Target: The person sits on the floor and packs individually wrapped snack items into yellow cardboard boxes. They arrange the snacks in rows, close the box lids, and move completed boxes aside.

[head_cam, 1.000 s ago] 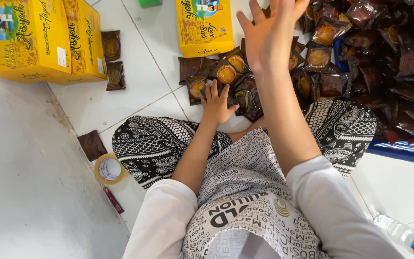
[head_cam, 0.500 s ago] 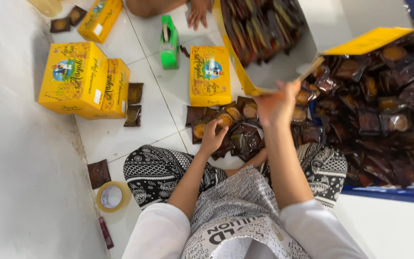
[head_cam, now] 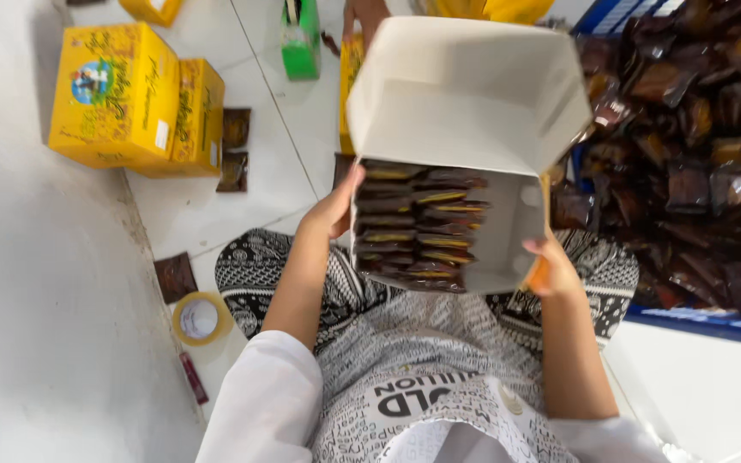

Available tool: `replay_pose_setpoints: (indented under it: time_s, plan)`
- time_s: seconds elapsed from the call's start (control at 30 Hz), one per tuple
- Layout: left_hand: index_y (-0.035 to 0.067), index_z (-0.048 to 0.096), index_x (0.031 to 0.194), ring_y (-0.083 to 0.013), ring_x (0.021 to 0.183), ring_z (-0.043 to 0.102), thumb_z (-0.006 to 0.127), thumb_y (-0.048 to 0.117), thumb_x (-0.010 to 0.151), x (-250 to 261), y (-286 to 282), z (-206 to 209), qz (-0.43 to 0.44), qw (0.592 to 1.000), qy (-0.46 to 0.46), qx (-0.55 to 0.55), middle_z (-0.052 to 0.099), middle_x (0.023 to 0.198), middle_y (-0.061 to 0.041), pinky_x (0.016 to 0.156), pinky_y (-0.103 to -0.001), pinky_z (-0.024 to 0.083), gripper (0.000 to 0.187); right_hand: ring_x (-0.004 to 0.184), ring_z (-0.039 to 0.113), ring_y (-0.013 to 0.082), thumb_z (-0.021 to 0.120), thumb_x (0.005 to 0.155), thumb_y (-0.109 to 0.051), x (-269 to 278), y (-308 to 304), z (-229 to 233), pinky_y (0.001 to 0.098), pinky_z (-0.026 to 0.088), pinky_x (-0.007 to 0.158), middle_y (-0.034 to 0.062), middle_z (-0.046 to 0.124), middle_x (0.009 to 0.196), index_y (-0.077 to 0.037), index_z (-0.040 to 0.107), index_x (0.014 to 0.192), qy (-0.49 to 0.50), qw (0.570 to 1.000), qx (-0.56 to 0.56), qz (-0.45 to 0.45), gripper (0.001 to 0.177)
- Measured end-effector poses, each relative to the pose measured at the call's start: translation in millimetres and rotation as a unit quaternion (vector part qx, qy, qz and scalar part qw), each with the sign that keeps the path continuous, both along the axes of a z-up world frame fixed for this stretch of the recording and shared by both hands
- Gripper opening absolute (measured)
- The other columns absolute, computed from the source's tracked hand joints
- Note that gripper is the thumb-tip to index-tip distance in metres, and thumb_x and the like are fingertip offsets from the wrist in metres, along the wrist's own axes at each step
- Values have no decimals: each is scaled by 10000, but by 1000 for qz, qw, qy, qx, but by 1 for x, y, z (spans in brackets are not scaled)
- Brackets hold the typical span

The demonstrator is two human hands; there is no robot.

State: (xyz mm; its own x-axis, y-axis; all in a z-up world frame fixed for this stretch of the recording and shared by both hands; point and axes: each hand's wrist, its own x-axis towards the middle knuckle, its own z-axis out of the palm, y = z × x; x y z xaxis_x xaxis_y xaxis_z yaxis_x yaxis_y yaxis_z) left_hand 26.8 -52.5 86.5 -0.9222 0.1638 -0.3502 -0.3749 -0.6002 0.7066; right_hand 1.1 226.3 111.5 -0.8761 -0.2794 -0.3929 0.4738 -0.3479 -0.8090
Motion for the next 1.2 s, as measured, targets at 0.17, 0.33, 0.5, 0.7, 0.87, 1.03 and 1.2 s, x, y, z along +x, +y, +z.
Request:
replay_pose_setpoints:
  time_s: [0.17, 0.33, 0.5, 0.7, 0.87, 1.03, 1.2]
  plan:
    - [174, 122, 1413, -411, 1293, 202, 652, 650, 574, -4, -2, 29, 75, 969, -180, -150, 100, 1443, -211, 997, -571, 240, 1101, 1208, 373, 329, 586, 717, -208, -31, -26, -16, 518, 346, 937, 184, 301, 1336, -108, 227, 1344, 47, 997, 41, 54, 730]
    - [186, 265, 1330, -358, 1271, 335, 685, 484, 697, -21, -38, -26, 89, 991, 93, 24, 346, 1346, -127, 907, -624, 445, 817, 1037, 536, 267, 605, 629, -337, -96, -30, -41, 402, 463, 803, 78, 538, 1127, -137, 473, 1197, -46, 982, -100, 155, 617]
    - [242, 242, 1351, -274, 1280, 340, 561, 388, 822, -36, -18, -63, 121, 986, 79, -80, 340, 1380, -80, 975, -467, 397, 634, 924, 546, 181, 572, 669, -364, -112, -42, -82, 321, 452, 752, 21, 554, 1041, -137, 480, 1173, -9, 989, -31, 145, 560]
    - [211, 279, 1345, -206, 1294, 239, 436, 534, 910, -43, -13, -80, 101, 972, 213, 8, 286, 1389, -36, 1053, -395, 240, 564, 798, 527, 179, 589, 613, -295, -116, -33, -77, 308, 403, 661, 1, 551, 854, -149, 546, 909, 3, 998, -60, 2, 333]
    - [142, 277, 1351, -333, 1338, 241, 466, 761, 653, -58, -10, -86, 161, 936, 77, -303, 266, 1430, -173, 1059, -525, 227, 952, 787, 461, 118, 570, 753, -388, -125, -19, -78, 285, 341, 753, -68, 507, 783, -193, 532, 758, 99, 982, -156, 22, 199]
    - [273, -7, 1415, -480, 1270, -203, 452, 727, 674, -54, 28, -73, -179, 721, -301, -598, -266, 1406, -159, 917, -726, 137, 983, 776, 503, 148, 621, 695, -319, -117, -17, -80, 271, 370, 623, -57, 552, 847, -174, 568, 836, 53, 982, -177, 42, 208]
    - [256, -3, 1402, -465, 1279, -186, 424, 691, 738, -66, 87, -118, -109, 700, -280, -648, -215, 1400, -260, 905, -739, 32, 901, 1001, 446, 201, 601, 633, -311, -116, -32, -81, 363, 377, 819, 7, 466, 1078, -166, 443, 1039, 376, 908, -158, 97, 459]
